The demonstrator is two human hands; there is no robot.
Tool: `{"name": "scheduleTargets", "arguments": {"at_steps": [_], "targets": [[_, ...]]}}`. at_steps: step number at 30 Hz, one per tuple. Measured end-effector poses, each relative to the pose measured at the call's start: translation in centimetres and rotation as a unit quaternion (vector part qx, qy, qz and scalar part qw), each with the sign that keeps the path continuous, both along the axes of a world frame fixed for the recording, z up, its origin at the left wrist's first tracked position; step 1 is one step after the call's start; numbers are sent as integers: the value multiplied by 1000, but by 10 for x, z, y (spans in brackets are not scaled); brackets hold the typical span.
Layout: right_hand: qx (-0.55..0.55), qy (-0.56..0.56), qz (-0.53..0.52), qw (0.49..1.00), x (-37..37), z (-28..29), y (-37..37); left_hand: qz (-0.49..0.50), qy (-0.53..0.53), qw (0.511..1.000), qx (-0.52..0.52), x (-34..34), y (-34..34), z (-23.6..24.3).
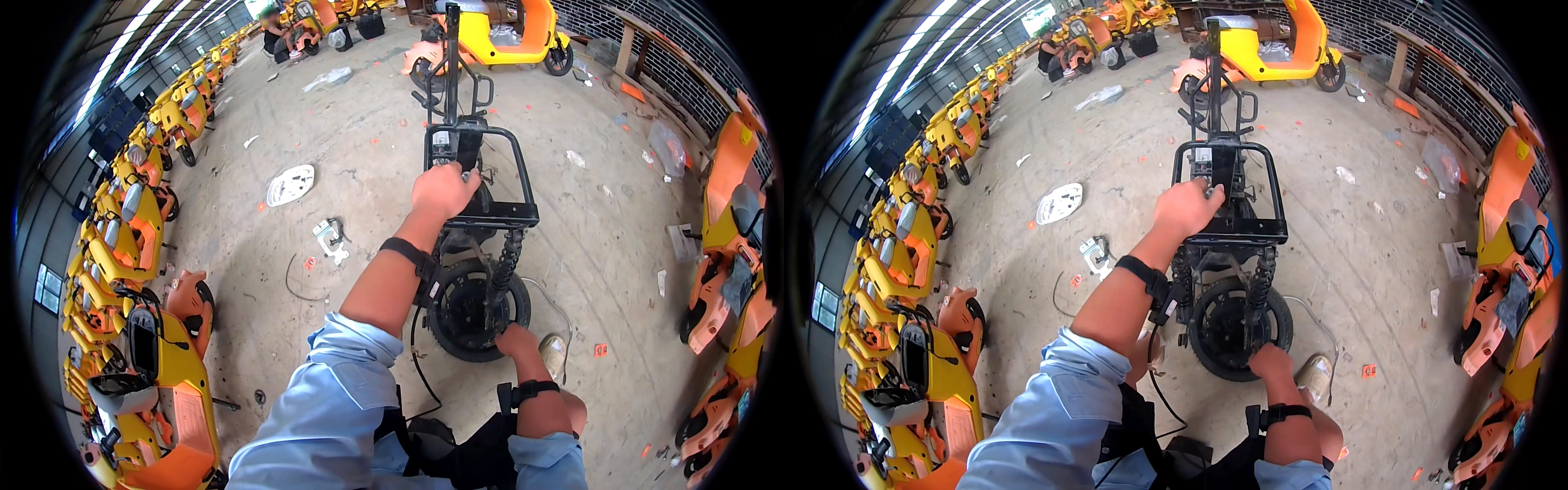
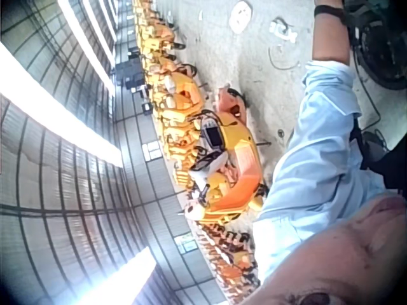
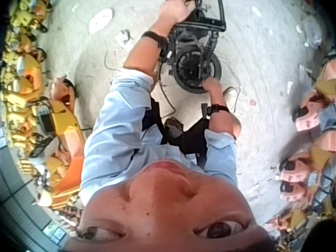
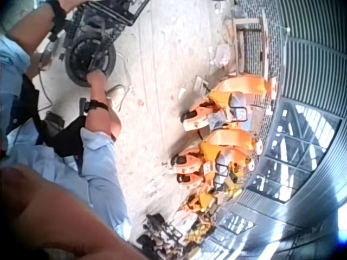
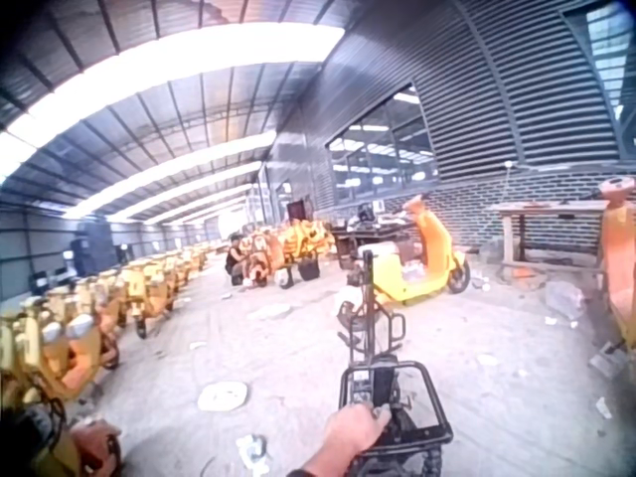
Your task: The person uses a wrench to loosen and tighten bolts on the wheel and frame of a scooter while sitting on the floor.
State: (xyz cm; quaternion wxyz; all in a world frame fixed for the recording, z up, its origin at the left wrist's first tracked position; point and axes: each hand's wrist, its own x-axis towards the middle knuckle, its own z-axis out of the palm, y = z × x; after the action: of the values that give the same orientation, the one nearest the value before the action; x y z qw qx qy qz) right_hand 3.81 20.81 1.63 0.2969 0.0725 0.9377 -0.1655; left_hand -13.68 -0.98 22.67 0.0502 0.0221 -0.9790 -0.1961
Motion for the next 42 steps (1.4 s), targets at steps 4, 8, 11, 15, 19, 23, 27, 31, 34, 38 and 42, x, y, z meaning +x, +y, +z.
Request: {"name": "scheduleTargets", "arguments": {"at_steps": [4, 8, 11, 15, 19, 23, 27, 31, 34, 38, 42], "targets": [[1, -2, -12, 1000, -2, -2, -3, 4, 1, 1000, -5, 1, 2, -1], [-1, -16, -3, 1000, -2, -8, -5, 1, 8, 1000, -11, 2, 3, -4], [-7, 5, 10, 1000, 2, -16, -5, 5, 10, 1000, -17, 3, 2, -5], [-20, 60, 9, 998, 2, -37, 2, 5, 12, 1000, -16, 2, 4, -4], [-13, 73, 14, 997, 0, -41, 2, 3, 20, 1000, -9, 1, 2, -6], [-20, 91, -3, 996, -6, -36, -5, 14, 14, 1000, -2, 2, 4, 1], [-1, 81, -6, 997, -3, -37, -8, 27, -3, 1000, -6, 0, 4, -2], [-27, 77, -59, 995, -4, -53, -5, 28, 1, 1000, 2, -1, 7, 2], [-50, 48, -104, 992, -14, -63, 0, 28, 8, 1000, -6, -8, 9, -4], [-137, -14, -137, 981, -18, -48, -7, 37, 52, 998, 12, -8, 6, -9], [-133, -42, -180, 974, -16, -55, -4, 30, 39, 998, 26, -9, 11, -8]]}}
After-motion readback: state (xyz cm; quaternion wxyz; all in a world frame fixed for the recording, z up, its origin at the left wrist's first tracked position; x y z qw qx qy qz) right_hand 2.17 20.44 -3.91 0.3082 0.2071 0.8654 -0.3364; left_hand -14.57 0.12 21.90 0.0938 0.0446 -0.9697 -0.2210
